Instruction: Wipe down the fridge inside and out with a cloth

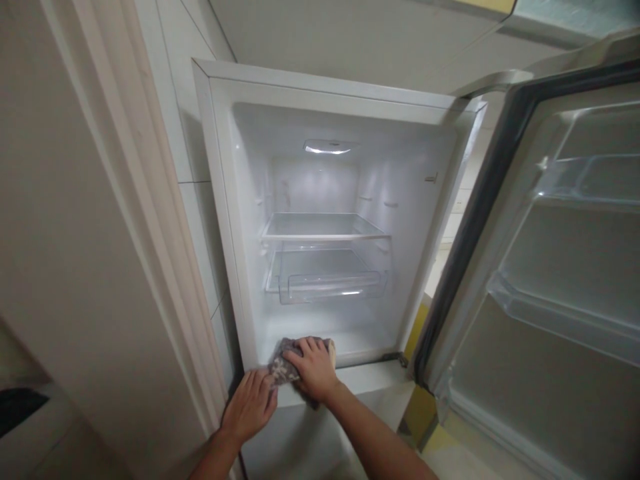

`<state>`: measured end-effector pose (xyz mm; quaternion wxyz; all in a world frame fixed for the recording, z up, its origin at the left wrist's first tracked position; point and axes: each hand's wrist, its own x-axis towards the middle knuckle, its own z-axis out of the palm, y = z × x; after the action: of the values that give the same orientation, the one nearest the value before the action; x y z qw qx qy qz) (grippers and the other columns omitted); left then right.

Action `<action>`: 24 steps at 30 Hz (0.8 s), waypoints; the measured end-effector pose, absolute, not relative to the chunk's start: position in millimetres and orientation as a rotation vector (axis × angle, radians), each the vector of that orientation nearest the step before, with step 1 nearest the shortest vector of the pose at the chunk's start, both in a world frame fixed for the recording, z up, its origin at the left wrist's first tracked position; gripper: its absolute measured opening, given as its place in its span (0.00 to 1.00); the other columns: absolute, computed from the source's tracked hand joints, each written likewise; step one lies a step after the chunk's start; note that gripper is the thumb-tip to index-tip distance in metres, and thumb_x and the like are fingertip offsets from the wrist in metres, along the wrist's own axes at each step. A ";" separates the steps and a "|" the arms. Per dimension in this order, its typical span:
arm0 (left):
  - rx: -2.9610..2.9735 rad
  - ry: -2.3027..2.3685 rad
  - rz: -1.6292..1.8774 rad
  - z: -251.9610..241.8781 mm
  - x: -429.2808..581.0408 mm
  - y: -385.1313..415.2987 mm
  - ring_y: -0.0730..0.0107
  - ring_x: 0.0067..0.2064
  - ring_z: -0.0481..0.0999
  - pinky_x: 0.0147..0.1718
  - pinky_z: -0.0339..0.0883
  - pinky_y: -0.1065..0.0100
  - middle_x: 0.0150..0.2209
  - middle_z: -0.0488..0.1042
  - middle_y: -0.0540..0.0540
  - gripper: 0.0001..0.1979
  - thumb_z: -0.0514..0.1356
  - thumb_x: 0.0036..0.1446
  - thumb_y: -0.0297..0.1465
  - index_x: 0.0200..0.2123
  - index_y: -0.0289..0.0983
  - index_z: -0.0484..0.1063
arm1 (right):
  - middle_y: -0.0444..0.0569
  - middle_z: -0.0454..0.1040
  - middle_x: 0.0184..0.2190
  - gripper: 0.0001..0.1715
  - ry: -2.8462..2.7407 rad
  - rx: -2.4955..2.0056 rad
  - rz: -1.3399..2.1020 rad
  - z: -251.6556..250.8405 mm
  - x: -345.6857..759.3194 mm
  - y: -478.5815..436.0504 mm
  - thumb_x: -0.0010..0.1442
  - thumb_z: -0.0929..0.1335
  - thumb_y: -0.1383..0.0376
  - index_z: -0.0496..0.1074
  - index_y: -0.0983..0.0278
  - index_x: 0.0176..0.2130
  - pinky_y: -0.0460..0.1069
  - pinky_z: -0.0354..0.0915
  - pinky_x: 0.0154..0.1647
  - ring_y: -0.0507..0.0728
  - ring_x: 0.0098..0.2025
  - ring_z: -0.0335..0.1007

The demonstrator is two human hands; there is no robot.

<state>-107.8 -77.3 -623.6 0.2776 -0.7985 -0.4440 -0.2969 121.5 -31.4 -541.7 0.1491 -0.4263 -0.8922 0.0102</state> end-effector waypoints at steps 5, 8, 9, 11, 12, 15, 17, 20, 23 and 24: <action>-2.152 -1.171 -0.774 -631.6 -102.8 -74.0 0.57 0.44 0.78 0.47 0.71 0.56 0.41 0.79 0.43 0.11 0.51 0.71 0.28 0.41 0.39 0.74 | 0.51 0.70 0.63 0.33 -2.413 -1.544 0.014 -544.5 243.0 -23.7 0.62 0.74 0.59 0.72 0.45 0.65 0.60 0.54 0.65 0.68 0.64 0.62; -2.140 -1.161 -0.768 -640.8 -102.9 -72.5 0.59 0.42 0.79 0.46 0.71 0.57 0.40 0.81 0.43 0.13 0.51 0.70 0.27 0.42 0.39 0.76 | 0.52 0.70 0.63 0.35 -2.258 -1.767 -0.045 -550.4 278.3 -23.4 0.61 0.74 0.62 0.73 0.45 0.65 0.61 0.53 0.65 0.69 0.65 0.61; -2.135 -1.159 -0.764 -643.5 -103.4 -72.1 0.59 0.42 0.79 0.45 0.72 0.57 0.40 0.81 0.43 0.14 0.51 0.70 0.27 0.41 0.39 0.77 | 0.52 0.70 0.63 0.35 -2.236 -1.787 -0.069 -552.6 276.4 -23.6 0.60 0.74 0.62 0.73 0.45 0.65 0.61 0.53 0.65 0.70 0.65 0.61; -2.128 -1.162 -0.753 -647.1 -104.3 -71.4 0.60 0.41 0.79 0.43 0.72 0.58 0.39 0.82 0.44 0.14 0.51 0.69 0.27 0.40 0.40 0.77 | 0.53 0.71 0.62 0.35 -2.247 -1.745 -0.095 -556.2 253.5 -24.5 0.59 0.75 0.62 0.73 0.46 0.64 0.63 0.52 0.65 0.71 0.64 0.61; -2.124 -1.168 -0.748 -647.9 -104.7 -71.3 0.61 0.41 0.80 0.43 0.72 0.59 0.40 0.82 0.44 0.14 0.51 0.69 0.27 0.40 0.40 0.78 | 0.53 0.71 0.62 0.35 -2.273 -1.698 -0.090 -557.3 234.6 -25.4 0.59 0.75 0.61 0.72 0.46 0.64 0.64 0.52 0.65 0.71 0.64 0.61; -2.125 -1.192 -0.734 -645.5 -104.9 -71.6 0.61 0.41 0.80 0.43 0.72 0.59 0.40 0.83 0.44 0.14 0.51 0.68 0.26 0.39 0.40 0.78 | 0.54 0.70 0.62 0.36 -2.361 -1.551 -0.020 -556.7 167.1 -30.3 0.59 0.76 0.59 0.71 0.47 0.65 0.65 0.54 0.64 0.71 0.63 0.62; -2.139 -1.207 -0.728 -641.2 -104.5 -72.6 0.62 0.40 0.80 0.43 0.71 0.60 0.39 0.82 0.44 0.14 0.51 0.68 0.26 0.38 0.40 0.77 | 0.55 0.70 0.62 0.36 -2.393 -1.493 0.014 -553.8 131.7 -33.8 0.60 0.75 0.58 0.69 0.49 0.65 0.65 0.55 0.64 0.71 0.62 0.62; -2.161 -1.218 -0.738 -634.7 -103.8 -73.9 0.62 0.39 0.79 0.42 0.71 0.60 0.38 0.81 0.45 0.15 0.51 0.69 0.26 0.39 0.40 0.78 | 0.53 0.69 0.63 0.35 -2.472 -1.388 0.044 -548.9 123.5 -33.7 0.62 0.74 0.58 0.67 0.48 0.66 0.64 0.56 0.64 0.69 0.63 0.62; -2.171 -1.189 -0.758 -631.8 -103.3 -73.4 0.60 0.42 0.79 0.45 0.70 0.58 0.40 0.81 0.44 0.16 0.50 0.71 0.27 0.42 0.38 0.79 | 0.49 0.68 0.64 0.34 -2.545 -1.342 0.072 -545.5 173.3 -27.8 0.64 0.73 0.56 0.67 0.44 0.67 0.62 0.54 0.65 0.66 0.64 0.60; -2.176 -1.178 -0.754 -631.9 -103.3 -72.9 0.59 0.43 0.78 0.46 0.69 0.57 0.40 0.81 0.43 0.16 0.50 0.71 0.27 0.43 0.37 0.79 | 0.49 0.67 0.64 0.35 -2.520 -1.401 0.066 -545.1 197.2 -26.0 0.63 0.74 0.56 0.68 0.43 0.67 0.61 0.53 0.65 0.66 0.64 0.60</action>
<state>-103.3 -72.9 -631.9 0.2741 -0.8089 -0.4381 -0.2802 197.2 -26.0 -545.1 0.1285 -0.4817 -0.8665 0.0229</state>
